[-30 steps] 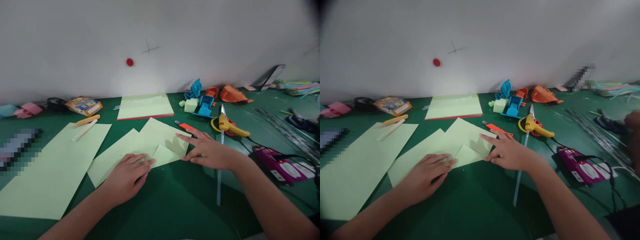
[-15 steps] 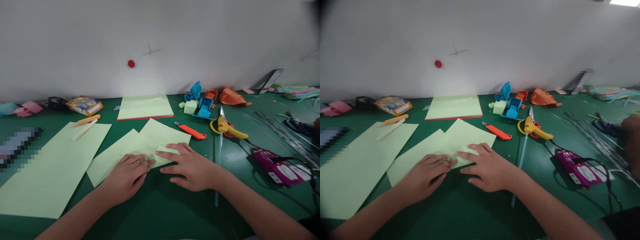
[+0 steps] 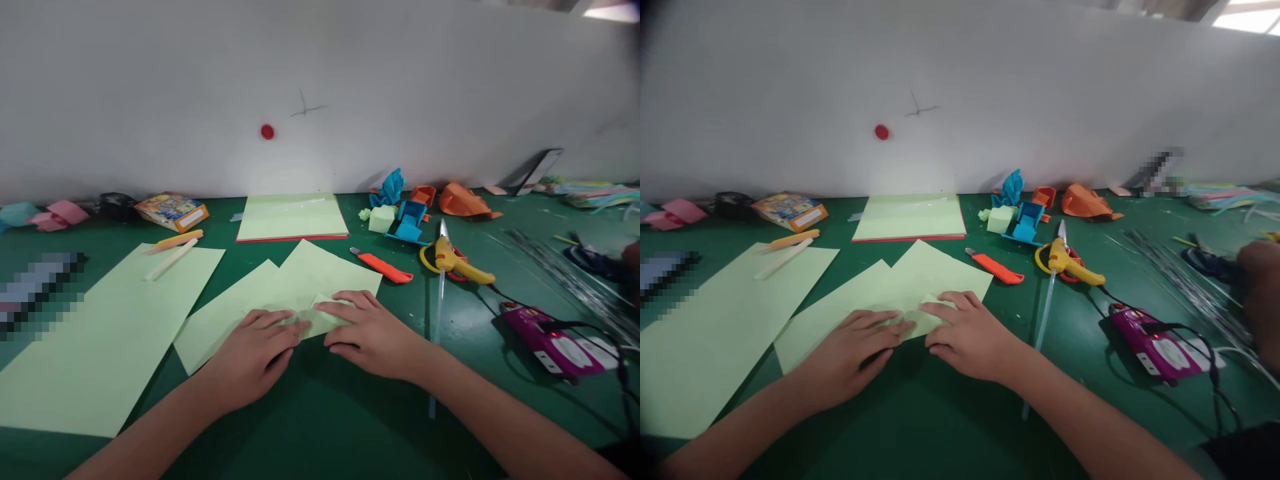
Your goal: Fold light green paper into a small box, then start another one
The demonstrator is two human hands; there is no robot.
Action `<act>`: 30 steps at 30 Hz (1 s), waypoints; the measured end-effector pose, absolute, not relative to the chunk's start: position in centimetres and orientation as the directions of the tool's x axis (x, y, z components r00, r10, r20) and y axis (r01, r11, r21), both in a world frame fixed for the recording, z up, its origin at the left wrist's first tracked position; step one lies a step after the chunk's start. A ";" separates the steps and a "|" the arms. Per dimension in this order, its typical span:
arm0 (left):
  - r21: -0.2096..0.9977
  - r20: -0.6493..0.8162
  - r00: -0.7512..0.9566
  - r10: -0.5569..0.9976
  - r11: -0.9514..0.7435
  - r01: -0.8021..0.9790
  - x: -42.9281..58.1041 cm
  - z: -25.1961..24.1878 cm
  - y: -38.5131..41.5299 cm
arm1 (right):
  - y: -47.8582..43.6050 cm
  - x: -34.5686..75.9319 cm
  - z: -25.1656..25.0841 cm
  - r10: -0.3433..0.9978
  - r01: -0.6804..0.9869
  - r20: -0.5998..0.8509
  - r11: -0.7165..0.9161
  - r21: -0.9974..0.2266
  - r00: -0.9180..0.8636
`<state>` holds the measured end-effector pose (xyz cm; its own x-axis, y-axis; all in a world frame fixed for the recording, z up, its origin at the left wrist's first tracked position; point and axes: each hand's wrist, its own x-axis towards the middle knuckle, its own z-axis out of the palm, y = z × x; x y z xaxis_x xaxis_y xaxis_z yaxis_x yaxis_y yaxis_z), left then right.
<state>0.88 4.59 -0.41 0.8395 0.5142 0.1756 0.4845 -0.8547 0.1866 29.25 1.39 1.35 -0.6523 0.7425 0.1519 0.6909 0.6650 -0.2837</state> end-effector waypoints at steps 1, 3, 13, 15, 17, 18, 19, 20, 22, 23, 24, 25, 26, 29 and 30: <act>0.189 0.174 0.839 0.515 -0.854 0.485 0.9 -0.4 4.6 | 1.4 28.9 1.2 0.739 0.690 0.170 0.671 -0.272 -0.651; 0.191 0.182 0.837 0.517 -0.853 0.485 0.9 -0.3 4.6 | 1.6 28.3 0.7 0.729 0.692 0.196 0.684 -0.232 -0.656; 0.218 0.182 0.831 0.526 -0.845 0.488 0.9 -0.3 4.6 | 1.4 29.0 2.2 0.717 0.692 0.232 0.696 -0.191 -0.657; 0.219 0.178 0.832 0.525 -0.846 0.486 0.9 -0.3 4.6 | 1.0 31.0 3.7 0.798 0.757 0.248 0.601 -0.258 -0.549; 0.215 0.174 0.830 0.531 -0.843 0.494 0.9 -0.3 4.7 | 0.4 34.1 4.9 0.866 0.840 0.298 0.479 -0.257 -0.402; 0.210 0.173 0.827 0.535 -0.840 0.500 1.0 -0.3 4.7 | 0.0 36.0 5.2 0.886 0.876 0.334 0.413 -0.248 -0.323; 0.205 0.172 0.826 0.537 -0.839 0.503 1.0 -0.3 4.7 | -0.4 38.0 5.3 0.889 0.905 0.379 0.359 -0.228 -0.257; 0.201 0.170 0.826 0.537 -0.840 0.505 1.0 -0.3 4.8 | -0.9 40.2 5.3 0.891 0.930 0.399 0.313 -0.193 -0.217; 0.194 0.167 0.827 0.537 -0.840 0.506 1.1 -0.3 4.8 | -1.9 44.4 4.7 0.890 0.969 0.433 0.215 -0.120 -0.144; 0.192 0.164 0.827 0.538 -0.839 0.509 1.1 -0.3 4.8 | -2.5 46.4 4.3 0.891 0.980 0.438 0.176 -0.095 -0.118; 0.191 0.161 0.825 0.541 -0.837 0.512 1.1 -0.3 4.8 | -3.1 48.1 3.8 0.895 0.985 0.433 0.154 -0.075 -0.107; 0.192 0.160 0.823 0.546 -0.835 0.516 1.1 -0.3 4.8 | -3.7 49.7 3.4 0.903 0.988 0.417 0.143 -0.060 -0.105; 0.195 0.158 0.820 0.550 -0.832 0.520 1.1 -0.3 4.8 | -4.3 50.9 2.9 0.921 0.989 0.374 0.138 -0.051 -0.110; 0.211 0.166 0.815 0.556 -0.827 0.521 1.1 -0.3 4.9 | -5.8 53.0 1.9 0.948 0.991 0.297 0.131 -0.032 -0.115; 0.214 0.169 0.813 0.557 -0.826 0.521 1.1 -0.4 4.9 | -6.1 53.1 1.8 0.949 0.993 0.299 0.118 -0.033 -0.102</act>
